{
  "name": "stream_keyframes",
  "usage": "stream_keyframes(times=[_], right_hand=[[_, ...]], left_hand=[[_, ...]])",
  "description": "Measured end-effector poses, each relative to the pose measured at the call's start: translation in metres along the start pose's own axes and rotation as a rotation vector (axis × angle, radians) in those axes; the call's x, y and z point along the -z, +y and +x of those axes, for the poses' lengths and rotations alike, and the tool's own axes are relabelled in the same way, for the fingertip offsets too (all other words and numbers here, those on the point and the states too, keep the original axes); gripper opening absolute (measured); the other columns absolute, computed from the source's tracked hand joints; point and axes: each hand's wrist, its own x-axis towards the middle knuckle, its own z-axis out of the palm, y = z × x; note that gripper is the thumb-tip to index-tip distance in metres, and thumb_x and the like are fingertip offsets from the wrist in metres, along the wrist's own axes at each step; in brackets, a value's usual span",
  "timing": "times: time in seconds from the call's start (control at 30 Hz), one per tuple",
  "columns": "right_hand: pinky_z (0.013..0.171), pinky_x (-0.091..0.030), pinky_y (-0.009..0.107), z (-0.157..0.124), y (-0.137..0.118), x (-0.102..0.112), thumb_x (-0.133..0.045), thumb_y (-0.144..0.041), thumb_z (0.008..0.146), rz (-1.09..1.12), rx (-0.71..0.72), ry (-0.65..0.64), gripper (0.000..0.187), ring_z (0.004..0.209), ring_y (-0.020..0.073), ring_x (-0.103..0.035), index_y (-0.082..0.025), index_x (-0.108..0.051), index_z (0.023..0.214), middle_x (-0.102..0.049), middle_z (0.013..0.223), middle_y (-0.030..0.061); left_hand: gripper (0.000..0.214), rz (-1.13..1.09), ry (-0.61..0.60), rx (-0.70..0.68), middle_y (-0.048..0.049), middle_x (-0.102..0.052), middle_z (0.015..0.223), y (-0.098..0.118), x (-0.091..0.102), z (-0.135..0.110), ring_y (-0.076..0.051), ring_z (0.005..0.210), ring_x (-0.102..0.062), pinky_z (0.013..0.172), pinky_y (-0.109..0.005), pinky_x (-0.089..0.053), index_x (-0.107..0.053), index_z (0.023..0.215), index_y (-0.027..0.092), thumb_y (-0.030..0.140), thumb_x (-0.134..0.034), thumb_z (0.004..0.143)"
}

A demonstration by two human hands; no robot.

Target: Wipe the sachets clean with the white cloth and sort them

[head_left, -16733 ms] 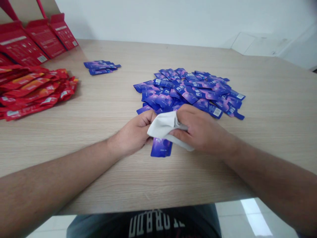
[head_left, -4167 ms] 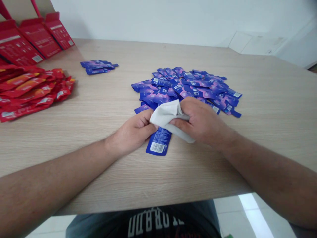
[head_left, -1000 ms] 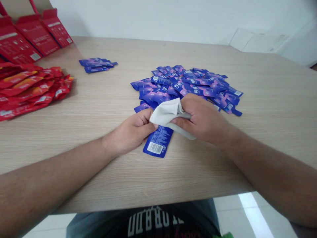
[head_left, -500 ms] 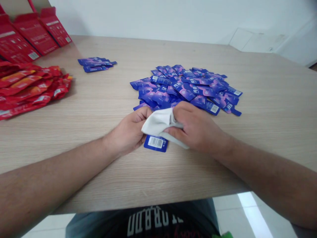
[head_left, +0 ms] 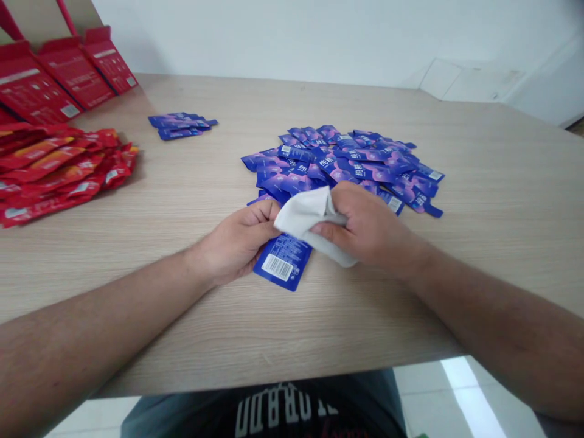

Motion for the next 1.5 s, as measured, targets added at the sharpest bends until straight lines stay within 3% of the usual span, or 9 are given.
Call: stream_keyframes(times=[0.1, 0.23, 0.4, 0.63, 0.77, 0.87, 1.0, 1.17, 1.5], right_hand=[[0.076, -0.043, 0.03, -0.003, -0.017, 0.0, -0.065, -0.033, 0.096, 0.035, 0.127, -0.249, 0.018, 0.086, 0.0194, -0.056, -0.019, -0.059, 0.088, -0.061, 0.093, 0.0041], [0.079, -0.044, 0.03, -0.005, -0.012, -0.003, -0.066, -0.034, 0.097, 0.02, 0.021, -0.207, 0.019, 0.089, 0.0203, -0.057, -0.019, -0.058, 0.09, -0.06, 0.094, 0.0045], [0.077, -0.043, 0.032, -0.004, -0.003, -0.013, -0.066, -0.029, 0.095, 0.019, -0.021, -0.292, 0.015, 0.088, 0.0209, -0.058, -0.02, -0.057, 0.087, -0.059, 0.092, 0.004], [0.078, -0.043, 0.034, -0.006, -0.011, -0.017, -0.065, -0.025, 0.094, 0.077, -0.078, -0.351, 0.011, 0.09, 0.0216, -0.058, -0.02, -0.057, 0.088, -0.059, 0.096, 0.0044], [0.079, -0.043, 0.035, -0.006, -0.01, -0.018, -0.066, -0.025, 0.093, 0.089, -0.121, -0.393, 0.01, 0.091, 0.0225, -0.059, -0.02, -0.058, 0.089, -0.06, 0.098, 0.0049], [0.08, -0.043, 0.036, -0.006, -0.009, -0.019, -0.066, -0.025, 0.093, 0.097, -0.125, -0.403, 0.01, 0.093, 0.0228, -0.06, -0.019, -0.059, 0.09, -0.061, 0.1, 0.0052], [0.08, -0.041, 0.035, -0.006, -0.008, -0.02, -0.065, -0.026, 0.094, 0.105, -0.084, -0.388, 0.011, 0.093, 0.0225, -0.058, -0.02, -0.058, 0.089, -0.06, 0.098, 0.0048], [0.079, -0.04, 0.034, -0.004, -0.006, -0.019, -0.065, -0.027, 0.095, 0.103, -0.072, -0.375, 0.012, 0.092, 0.0218, -0.057, -0.019, -0.058, 0.089, -0.059, 0.097, 0.0049], [0.078, -0.04, 0.032, -0.003, -0.003, -0.018, -0.067, -0.029, 0.095, 0.09, 0.009, -0.358, 0.015, 0.09, 0.0208, -0.055, -0.018, -0.059, 0.089, -0.059, 0.094, 0.0049]], left_hand=[[0.024, 0.081, 0.059, -0.018, 0.0054, -0.053, 0.061, 0.014, 0.01, 0.004, -0.008, 0.046, -0.048, 0.042, -0.018, -0.037, -0.052, 0.083, 0.019, 0.023, -0.075, 0.081], [0.02, 0.268, 0.118, -0.131, 0.0058, -0.052, 0.061, 0.047, 0.038, 0.009, -0.009, 0.047, -0.049, 0.045, -0.019, -0.038, -0.049, 0.083, 0.021, 0.024, -0.069, 0.084], [0.017, 0.901, 0.177, -0.221, 0.0054, -0.05, 0.059, 0.088, 0.091, 0.024, -0.01, 0.048, -0.044, 0.047, -0.022, -0.032, -0.051, 0.084, 0.021, 0.031, -0.062, 0.091], [0.021, 1.855, 0.781, -0.288, -0.0093, -0.069, 0.087, 0.158, 0.164, 0.07, -0.024, 0.083, -0.064, 0.073, -0.031, -0.045, -0.064, 0.097, 0.015, 0.032, -0.051, 0.095], [0.041, 1.891, 0.907, -0.328, -0.0166, -0.068, 0.128, 0.183, 0.194, 0.088, -0.03, 0.119, -0.062, 0.1, -0.038, -0.045, -0.062, 0.127, 0.011, 0.034, -0.038, 0.103], [0.047, 1.839, 0.949, -0.279, -0.0187, -0.064, 0.139, 0.172, 0.204, 0.094, -0.031, 0.126, -0.059, 0.106, -0.04, -0.045, -0.055, 0.139, 0.013, 0.034, -0.047, 0.099], [0.036, 1.823, 0.776, -0.219, -0.0148, -0.075, 0.119, 0.129, 0.194, 0.092, -0.031, 0.112, -0.068, 0.097, -0.039, -0.05, -0.068, 0.121, 0.016, 0.034, -0.049, 0.096], [0.032, 1.785, 0.519, -0.219, -0.0088, -0.078, 0.112, 0.087, 0.153, 0.072, -0.025, 0.102, -0.072, 0.088, -0.033, -0.052, -0.073, 0.112, 0.02, 0.037, -0.051, 0.094], [0.026, 1.65, 0.201, -0.353, -0.0046, -0.077, 0.107, 0.063, 0.081, 0.053, -0.021, 0.095, -0.071, 0.085, -0.031, -0.052, -0.07, 0.109, 0.021, 0.029, -0.053, 0.092]])
